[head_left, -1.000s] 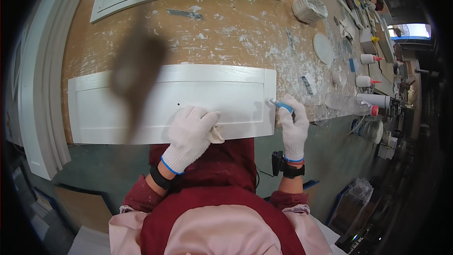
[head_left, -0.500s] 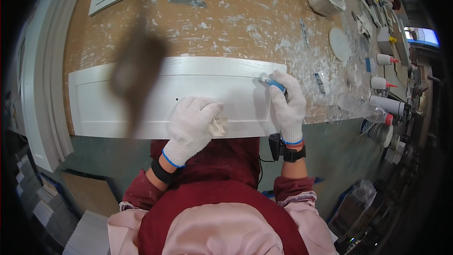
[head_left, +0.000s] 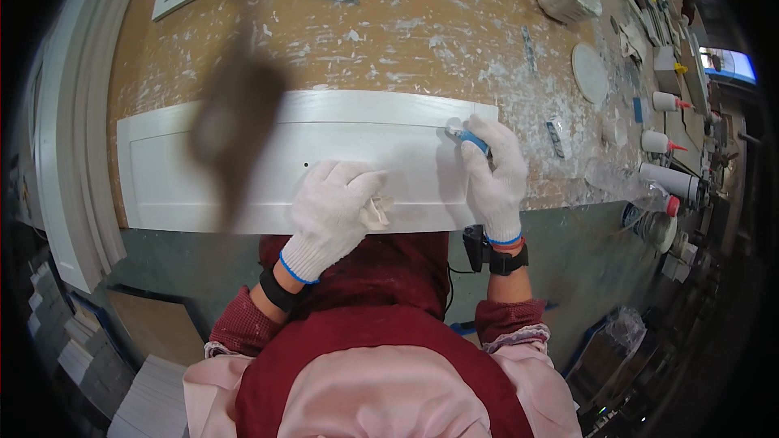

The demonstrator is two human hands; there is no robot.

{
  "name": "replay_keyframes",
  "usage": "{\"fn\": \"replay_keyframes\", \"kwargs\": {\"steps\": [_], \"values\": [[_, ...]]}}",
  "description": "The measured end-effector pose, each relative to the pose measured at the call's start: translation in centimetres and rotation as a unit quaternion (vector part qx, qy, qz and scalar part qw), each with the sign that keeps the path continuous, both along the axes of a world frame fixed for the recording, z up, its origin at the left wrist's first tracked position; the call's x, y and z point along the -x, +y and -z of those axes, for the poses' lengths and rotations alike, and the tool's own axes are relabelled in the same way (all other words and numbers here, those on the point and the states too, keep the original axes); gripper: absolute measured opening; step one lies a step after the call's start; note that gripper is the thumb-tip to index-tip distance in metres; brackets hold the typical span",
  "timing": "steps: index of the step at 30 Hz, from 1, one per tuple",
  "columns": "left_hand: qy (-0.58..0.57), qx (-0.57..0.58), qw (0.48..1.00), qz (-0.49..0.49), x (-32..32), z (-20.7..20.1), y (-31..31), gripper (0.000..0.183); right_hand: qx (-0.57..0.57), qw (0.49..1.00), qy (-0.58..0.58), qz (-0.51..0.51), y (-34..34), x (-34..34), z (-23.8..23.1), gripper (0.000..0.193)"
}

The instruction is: Cleaning and finishing a white cabinet door using a scraper and a cloth in a manufacturing setting.

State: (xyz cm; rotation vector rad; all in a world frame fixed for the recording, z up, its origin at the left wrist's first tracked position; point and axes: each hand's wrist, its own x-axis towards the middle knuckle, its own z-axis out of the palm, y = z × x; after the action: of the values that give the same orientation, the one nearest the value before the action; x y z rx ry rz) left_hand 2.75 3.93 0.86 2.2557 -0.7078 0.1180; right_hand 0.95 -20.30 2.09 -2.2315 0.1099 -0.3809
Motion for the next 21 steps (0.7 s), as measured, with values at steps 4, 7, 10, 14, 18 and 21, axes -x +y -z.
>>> {"fn": "replay_keyframes", "kwargs": {"steps": [4,7,10,14,18,21], "values": [[0.012,-0.009,1.0,0.004,0.0,-0.3,0.2,0.036,0.014,0.999,0.029,0.003,0.3,-0.1,-0.4,0.032],[0.008,-0.004,1.0,0.004,-0.1,-0.4,0.0,0.036,0.001,1.0,0.013,0.009,0.1,0.0,0.1,0.03],[0.007,0.003,1.0,0.006,-0.2,-0.3,0.2,0.035,0.024,1.0,0.004,0.007,0.1,-0.1,0.2,0.028],[0.01,-0.01,1.0,-0.006,0.0,-0.5,0.2,0.034,-0.083,0.994,0.045,0.063,-0.3,0.2,0.2,0.028],[0.016,-0.018,1.0,0.002,-0.2,-0.2,0.1,0.033,-0.132,0.986,0.044,0.091,-1.1,0.7,0.1,0.029],[0.011,-0.008,1.0,0.001,0.1,-0.3,0.2,0.033,-0.111,0.99,0.037,0.077,-0.4,0.6,-0.2,0.029]]}}
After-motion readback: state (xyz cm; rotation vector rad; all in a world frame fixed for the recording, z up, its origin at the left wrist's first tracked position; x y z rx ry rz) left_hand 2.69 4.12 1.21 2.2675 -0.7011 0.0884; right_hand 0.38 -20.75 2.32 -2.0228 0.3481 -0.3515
